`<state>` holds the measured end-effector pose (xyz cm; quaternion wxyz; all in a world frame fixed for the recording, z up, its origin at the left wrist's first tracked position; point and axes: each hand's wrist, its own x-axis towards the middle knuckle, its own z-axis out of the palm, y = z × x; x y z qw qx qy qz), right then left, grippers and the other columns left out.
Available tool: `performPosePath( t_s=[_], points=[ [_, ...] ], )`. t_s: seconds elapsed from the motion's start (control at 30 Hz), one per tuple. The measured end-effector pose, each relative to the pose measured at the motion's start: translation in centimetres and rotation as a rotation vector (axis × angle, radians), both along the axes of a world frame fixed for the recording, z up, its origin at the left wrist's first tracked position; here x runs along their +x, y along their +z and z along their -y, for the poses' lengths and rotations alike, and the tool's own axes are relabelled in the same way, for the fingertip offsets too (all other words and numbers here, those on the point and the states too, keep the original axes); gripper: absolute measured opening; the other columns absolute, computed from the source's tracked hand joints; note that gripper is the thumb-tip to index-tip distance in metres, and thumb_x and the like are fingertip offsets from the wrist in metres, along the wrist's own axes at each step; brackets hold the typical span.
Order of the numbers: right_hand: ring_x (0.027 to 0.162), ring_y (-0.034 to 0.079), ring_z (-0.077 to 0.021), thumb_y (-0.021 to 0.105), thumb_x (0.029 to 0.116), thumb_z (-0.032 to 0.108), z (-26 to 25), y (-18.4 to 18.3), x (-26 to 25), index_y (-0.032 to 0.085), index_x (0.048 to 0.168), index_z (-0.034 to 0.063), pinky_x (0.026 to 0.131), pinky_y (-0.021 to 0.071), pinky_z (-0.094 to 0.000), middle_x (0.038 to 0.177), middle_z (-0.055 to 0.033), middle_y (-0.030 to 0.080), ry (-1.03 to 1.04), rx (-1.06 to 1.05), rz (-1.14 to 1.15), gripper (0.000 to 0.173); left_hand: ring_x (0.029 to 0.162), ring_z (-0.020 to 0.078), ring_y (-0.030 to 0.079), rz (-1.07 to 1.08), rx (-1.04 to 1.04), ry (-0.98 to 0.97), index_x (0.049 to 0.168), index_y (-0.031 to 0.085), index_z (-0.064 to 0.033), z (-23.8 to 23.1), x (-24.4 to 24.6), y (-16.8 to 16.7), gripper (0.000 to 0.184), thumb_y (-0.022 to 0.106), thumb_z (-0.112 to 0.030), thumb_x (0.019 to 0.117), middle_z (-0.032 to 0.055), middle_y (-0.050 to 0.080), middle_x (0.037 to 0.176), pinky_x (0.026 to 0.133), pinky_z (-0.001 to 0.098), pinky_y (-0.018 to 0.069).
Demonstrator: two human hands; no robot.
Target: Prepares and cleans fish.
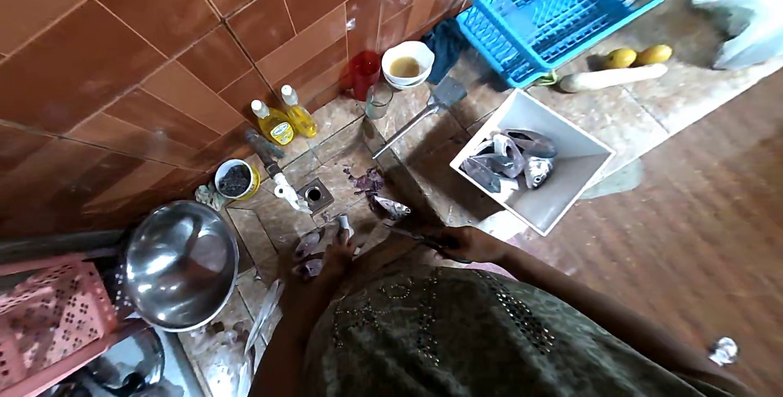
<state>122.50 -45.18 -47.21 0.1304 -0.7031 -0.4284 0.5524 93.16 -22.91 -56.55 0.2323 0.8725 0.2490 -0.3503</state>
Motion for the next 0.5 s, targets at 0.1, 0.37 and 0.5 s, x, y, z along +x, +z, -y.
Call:
performPosePath(
  t_s=[0.1,0.37,0.5],
  points=[
    [0.089,0.069,-0.0284,0.071,0.0947,0.044,-0.9,0.0,-0.1,0.067,0.121,0.0058,0.087,0.0544,-0.0540,0.098,-0.0149,0.071,0.000,0.022,0.005,0.046,0.128,0.0379,0.057,0.227,-0.153,0.219,0.138,0.061,-0.0121,-0.9,-1.3,-0.4,0.041,0.065,-0.019,0.0974,0.0193,0.042,0.155,0.099,0.0515,0.0540],
    [0.096,0.069,-0.0297,0.073,0.0930,0.044,-1.6,-0.2,-0.6,0.067,0.125,0.0078,0.091,0.0533,-0.0566,0.104,-0.0155,0.072,-0.007,0.064,0.004,0.049,0.080,0.0131,0.062,0.459,-0.974,1.284,0.133,0.056,-0.0098,-3.6,-3.8,-0.2,0.031,0.045,-0.021,0.1061,0.0069,0.067,0.105,0.067,0.0288,0.0535],
    [0.095,0.070,-0.0256,0.072,0.0943,0.040,-1.8,0.5,-1.6,0.066,0.128,0.0092,0.092,0.0545,-0.0525,0.105,-0.0127,0.073,0.001,0.089,-0.048,0.046,0.109,0.0268,0.066,0.426,-0.870,1.644,0.143,0.051,-0.0112,-3.7,-2.7,-0.7,0.049,0.061,-0.037,0.1023,0.0151,0.064,0.129,0.087,0.0449,0.0580]
  ],
)
